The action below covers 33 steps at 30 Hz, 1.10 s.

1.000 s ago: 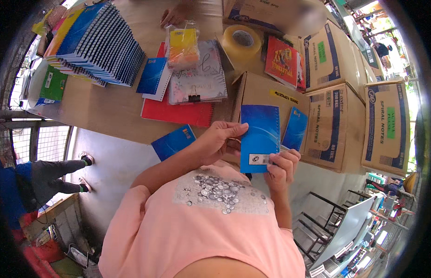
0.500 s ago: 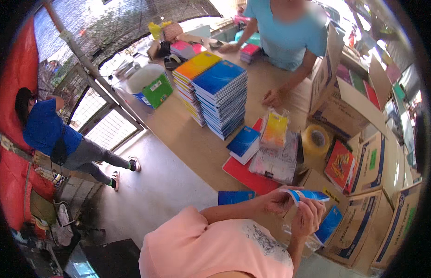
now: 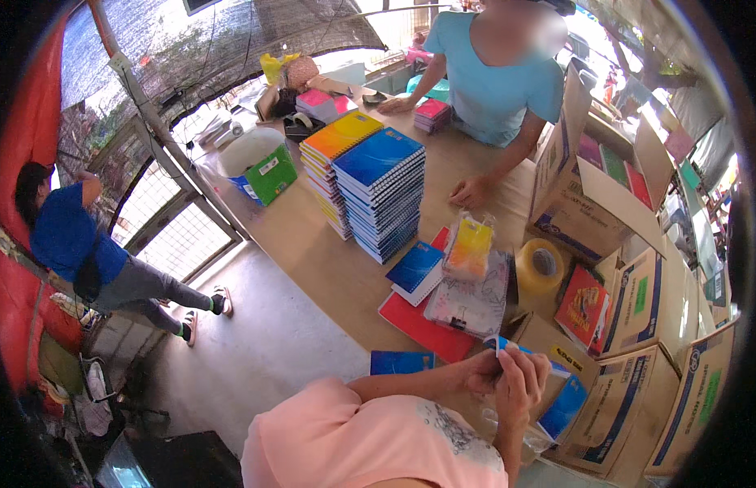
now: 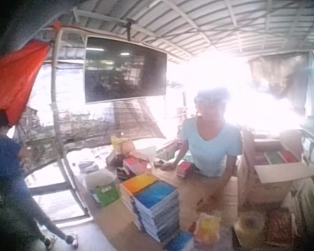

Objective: The person sorts and packages small blue notebooks by hand, placing them into a plastic bag and then carrying the items across a warehouse to another table where they are organized into stacks.

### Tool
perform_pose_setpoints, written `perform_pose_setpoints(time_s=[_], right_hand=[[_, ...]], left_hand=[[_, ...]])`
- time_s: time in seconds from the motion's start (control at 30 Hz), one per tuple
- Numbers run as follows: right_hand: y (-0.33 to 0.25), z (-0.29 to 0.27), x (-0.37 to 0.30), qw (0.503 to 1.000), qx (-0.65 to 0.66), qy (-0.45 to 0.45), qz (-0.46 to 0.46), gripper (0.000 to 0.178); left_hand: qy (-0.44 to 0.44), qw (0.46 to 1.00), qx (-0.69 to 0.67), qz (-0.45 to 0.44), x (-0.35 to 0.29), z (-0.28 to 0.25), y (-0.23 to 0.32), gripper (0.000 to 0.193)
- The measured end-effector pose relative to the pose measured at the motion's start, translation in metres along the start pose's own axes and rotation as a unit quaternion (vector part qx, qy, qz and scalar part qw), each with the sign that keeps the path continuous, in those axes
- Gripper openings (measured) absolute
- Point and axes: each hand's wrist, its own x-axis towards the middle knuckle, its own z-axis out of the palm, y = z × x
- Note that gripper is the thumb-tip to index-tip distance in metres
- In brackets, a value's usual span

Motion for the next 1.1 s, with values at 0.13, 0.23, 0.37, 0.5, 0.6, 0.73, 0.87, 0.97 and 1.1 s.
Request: perform_pose_setpoints(time_s=[0.13,0.23,0.37,0.5,0.6,0.73,0.87,0.97,1.1], right_hand=[[-0.002,0.001,0.001,1.0,-0.012,-0.007,0.009,0.027],[-0.002,0.001,0.001,1.0,-0.008,-0.004,0.014,0.027],[-0.003,0.0,-0.001,1.0,-0.003,-0.006,0.013,0.028],[-0.001,-0.02,0.008,0.997,0.032,-0.057,0.035,0.03],[-0.002,-0.041,0.018,0.988,0.015,-0.146,0.04,0.033],[0.014,-0.044,0.016,0.987,0.037,-0.157,-0.013,0.037],[0.017,-0.029,0.021,0.98,0.078,-0.152,-0.102,0.034],[0.022,-0.02,0.018,0.981,0.071,-0.158,-0.091,0.029],[0.023,-0.016,0.024,0.981,0.073,-0.151,-0.094,0.026]], left_hand=[[0.113,0.986,0.117,0.019,-0.003,-0.005,0.018,0.009],[-0.013,0.997,0.056,-0.055,-0.002,-0.012,0.02,0.022],[0.015,0.988,0.149,-0.025,-0.009,-0.005,0.018,0.021],[0.131,0.835,0.496,0.202,-0.021,0.036,-0.019,0.022],[0.229,0.89,0.387,0.066,-0.036,0.046,0.012,0.025],[0.288,0.824,0.482,0.072,-0.051,0.05,0.01,0.028],[0.267,0.852,0.436,0.111,-0.068,0.05,0.008,0.035],[0.246,0.846,0.445,0.159,-0.07,0.06,0.001,0.032],[0.243,0.822,0.473,0.204,-0.075,0.061,0.0,0.032]])
